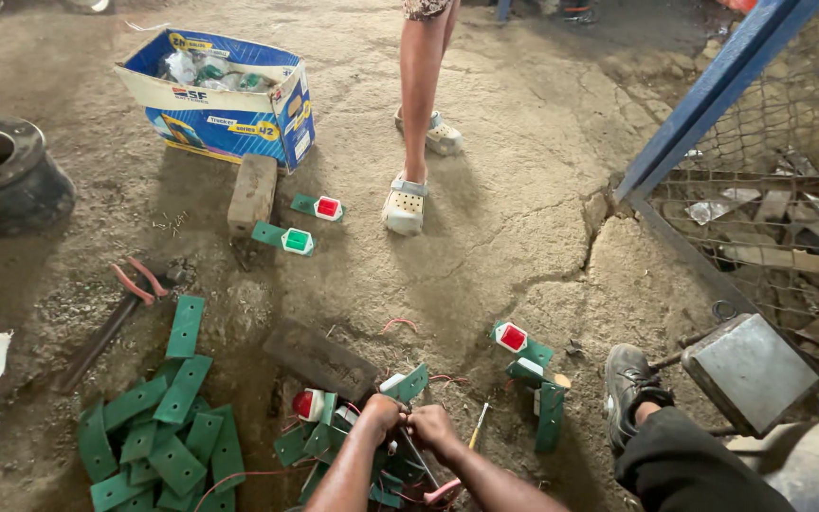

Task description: The person sits on the floor and assembles small electronic modules by hand, connecting red wires to green circuit boards and attaching red and green indicator lights. They use pliers and a screwdriver to secure connections and organize the components.

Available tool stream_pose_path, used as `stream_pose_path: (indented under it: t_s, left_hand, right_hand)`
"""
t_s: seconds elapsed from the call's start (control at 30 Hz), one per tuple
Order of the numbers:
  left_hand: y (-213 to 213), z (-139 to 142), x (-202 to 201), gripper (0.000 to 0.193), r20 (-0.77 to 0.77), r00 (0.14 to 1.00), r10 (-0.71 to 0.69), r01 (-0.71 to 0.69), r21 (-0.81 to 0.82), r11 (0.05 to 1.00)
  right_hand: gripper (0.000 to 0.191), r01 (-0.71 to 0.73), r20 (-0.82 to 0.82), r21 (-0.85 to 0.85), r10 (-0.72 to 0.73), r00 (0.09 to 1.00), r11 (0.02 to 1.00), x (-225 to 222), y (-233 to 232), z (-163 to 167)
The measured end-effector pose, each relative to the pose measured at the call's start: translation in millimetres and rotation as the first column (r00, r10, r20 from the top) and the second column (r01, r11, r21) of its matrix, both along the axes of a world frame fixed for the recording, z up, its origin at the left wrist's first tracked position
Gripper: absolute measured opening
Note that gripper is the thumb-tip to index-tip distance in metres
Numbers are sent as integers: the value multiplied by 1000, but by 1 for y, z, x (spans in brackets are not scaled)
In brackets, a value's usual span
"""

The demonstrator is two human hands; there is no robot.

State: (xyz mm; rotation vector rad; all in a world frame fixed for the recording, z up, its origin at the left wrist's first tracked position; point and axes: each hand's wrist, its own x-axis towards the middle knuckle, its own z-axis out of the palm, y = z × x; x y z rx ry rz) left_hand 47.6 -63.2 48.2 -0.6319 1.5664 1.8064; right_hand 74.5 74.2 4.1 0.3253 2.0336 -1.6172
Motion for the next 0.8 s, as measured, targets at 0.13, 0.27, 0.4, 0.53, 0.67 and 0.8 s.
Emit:
stream_pose_path:
  t_s: [0.13, 0.27, 0.4, 0.53, 0.67, 0.8]
  left_hand:
    - [0, -1, 3, 23, 116, 992, 52, -67, 136, 988]
    - [-2, -2, 0, 18, 48, 999, 0, 1, -17, 1000]
    - [-4, -3, -5, 14, -38, 999, -36, 29, -174, 984]
    - [-4, -5, -5, 12, -84, 996, -32, 17, -171, 985]
    - [-3, -9, -5, 12, -120, 993, -13, -4, -141, 990]
    - [-4, -12, -7, 23, -26, 999, 40, -40, -8, 999]
  right_hand:
    - [19, 172, 366, -397, -16, 931, 901, -5, 11, 3]
    - [17, -2, 141, -211, 32, 989, 978, 0, 16, 10]
    - [21, -260, -557, 455, 500, 663, 852, 3, 20, 20]
    - [18, -185, -616, 600, 597, 514, 779, 3, 20, 18]
    - [25, -78, -570, 545, 438, 695, 835, -3, 12, 1]
    - [22, 120, 278, -303, -33, 960, 945, -17, 4, -4]
